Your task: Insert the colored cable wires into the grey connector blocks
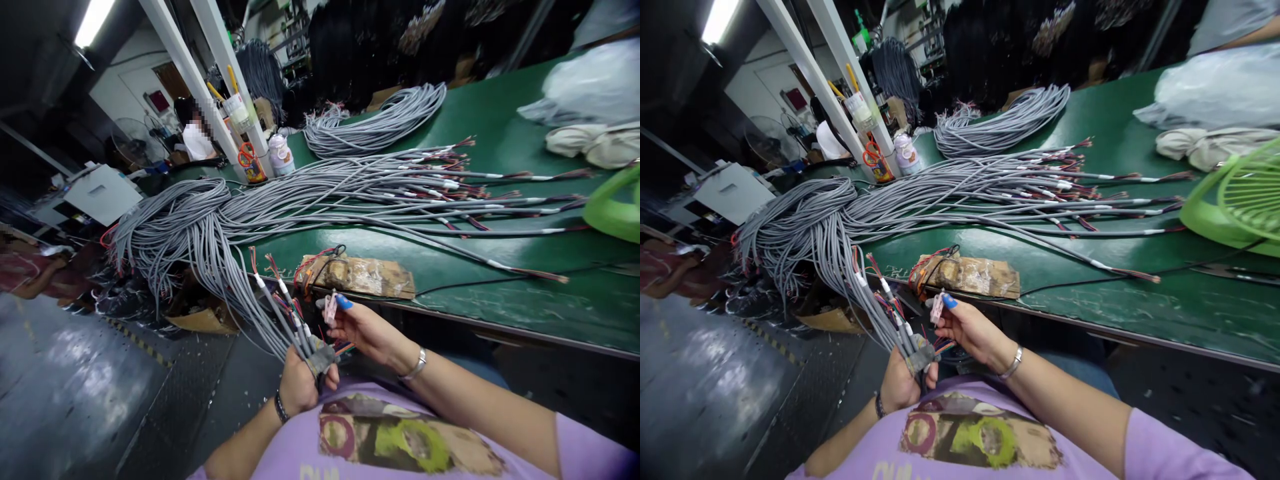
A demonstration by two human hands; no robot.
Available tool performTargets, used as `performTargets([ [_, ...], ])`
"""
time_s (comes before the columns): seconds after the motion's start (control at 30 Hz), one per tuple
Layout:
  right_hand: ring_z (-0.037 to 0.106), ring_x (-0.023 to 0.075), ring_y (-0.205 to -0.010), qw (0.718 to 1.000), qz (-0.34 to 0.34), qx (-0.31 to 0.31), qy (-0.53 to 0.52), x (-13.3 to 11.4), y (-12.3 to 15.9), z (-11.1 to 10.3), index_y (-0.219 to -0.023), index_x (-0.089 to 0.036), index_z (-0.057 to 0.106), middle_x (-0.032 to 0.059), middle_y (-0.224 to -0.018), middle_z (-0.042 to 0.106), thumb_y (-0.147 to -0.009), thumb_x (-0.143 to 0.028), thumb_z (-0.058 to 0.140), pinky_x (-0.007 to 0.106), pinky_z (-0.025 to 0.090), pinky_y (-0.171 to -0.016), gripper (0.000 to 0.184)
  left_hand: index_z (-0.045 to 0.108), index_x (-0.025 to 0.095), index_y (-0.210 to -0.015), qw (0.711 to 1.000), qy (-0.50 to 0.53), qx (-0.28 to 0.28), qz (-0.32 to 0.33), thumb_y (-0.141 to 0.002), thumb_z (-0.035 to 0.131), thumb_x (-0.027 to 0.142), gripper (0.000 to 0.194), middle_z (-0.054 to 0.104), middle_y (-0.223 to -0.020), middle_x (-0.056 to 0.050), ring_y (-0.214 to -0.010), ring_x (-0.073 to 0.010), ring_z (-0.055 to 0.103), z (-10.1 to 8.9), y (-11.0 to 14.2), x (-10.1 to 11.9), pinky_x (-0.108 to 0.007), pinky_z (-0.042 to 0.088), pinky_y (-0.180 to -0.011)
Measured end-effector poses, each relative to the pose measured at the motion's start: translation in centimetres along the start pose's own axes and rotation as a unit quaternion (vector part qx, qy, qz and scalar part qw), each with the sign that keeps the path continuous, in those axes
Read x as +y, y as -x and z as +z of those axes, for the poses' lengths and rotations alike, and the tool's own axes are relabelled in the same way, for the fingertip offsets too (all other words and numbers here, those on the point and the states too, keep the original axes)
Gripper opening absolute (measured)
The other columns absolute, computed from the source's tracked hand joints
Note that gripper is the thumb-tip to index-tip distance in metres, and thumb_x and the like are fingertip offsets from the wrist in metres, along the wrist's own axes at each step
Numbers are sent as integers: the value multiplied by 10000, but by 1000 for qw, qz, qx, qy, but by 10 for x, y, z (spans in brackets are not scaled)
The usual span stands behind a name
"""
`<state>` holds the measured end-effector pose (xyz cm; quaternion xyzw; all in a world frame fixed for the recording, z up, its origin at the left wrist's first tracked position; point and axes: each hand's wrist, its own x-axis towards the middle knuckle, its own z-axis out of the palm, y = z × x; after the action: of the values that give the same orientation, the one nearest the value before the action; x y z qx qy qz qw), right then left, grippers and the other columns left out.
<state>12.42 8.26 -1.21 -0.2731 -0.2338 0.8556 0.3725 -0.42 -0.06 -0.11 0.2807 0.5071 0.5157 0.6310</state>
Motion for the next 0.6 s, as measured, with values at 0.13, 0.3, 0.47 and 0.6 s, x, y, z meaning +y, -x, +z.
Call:
performTargets([
  [0.13,511,110,-580,999,-34,-2,15,0,0,4,-780,-164,647,11,-677,601,-715,-481,703,251,460,-579,328,543,147,-615,999,11,45,12,-552,769,454,387,538,-397,15,-313,-70,427,7,-3,4,-177,302,-333],
  [0.3,498,105,-542,1000,-26,14,1,1,-5,5,-700,-157,635,-1,-618,584,-682,-523,714,249,438,-550,375,539,150,-624,998,17,66,13,-580,750,421,347,529,-397,25,-324,-66,424,11,-7,5,-174,301,-349],
  [0.47,552,128,-612,998,-28,55,-16,2,-8,5,-743,-175,671,28,-728,657,-691,-446,735,255,461,-597,283,549,143,-607,998,-9,60,3,-594,739,429,343,527,-401,19,-322,-68,426,12,-10,3,-182,309,-348],
  [0.6,566,140,-633,998,-22,59,-8,4,-7,3,-773,-183,669,41,-758,667,-718,-457,709,261,472,-601,283,555,140,-600,999,-17,48,3,-593,741,415,332,530,-403,17,-320,-70,427,11,-11,1,-185,317,-344],
])
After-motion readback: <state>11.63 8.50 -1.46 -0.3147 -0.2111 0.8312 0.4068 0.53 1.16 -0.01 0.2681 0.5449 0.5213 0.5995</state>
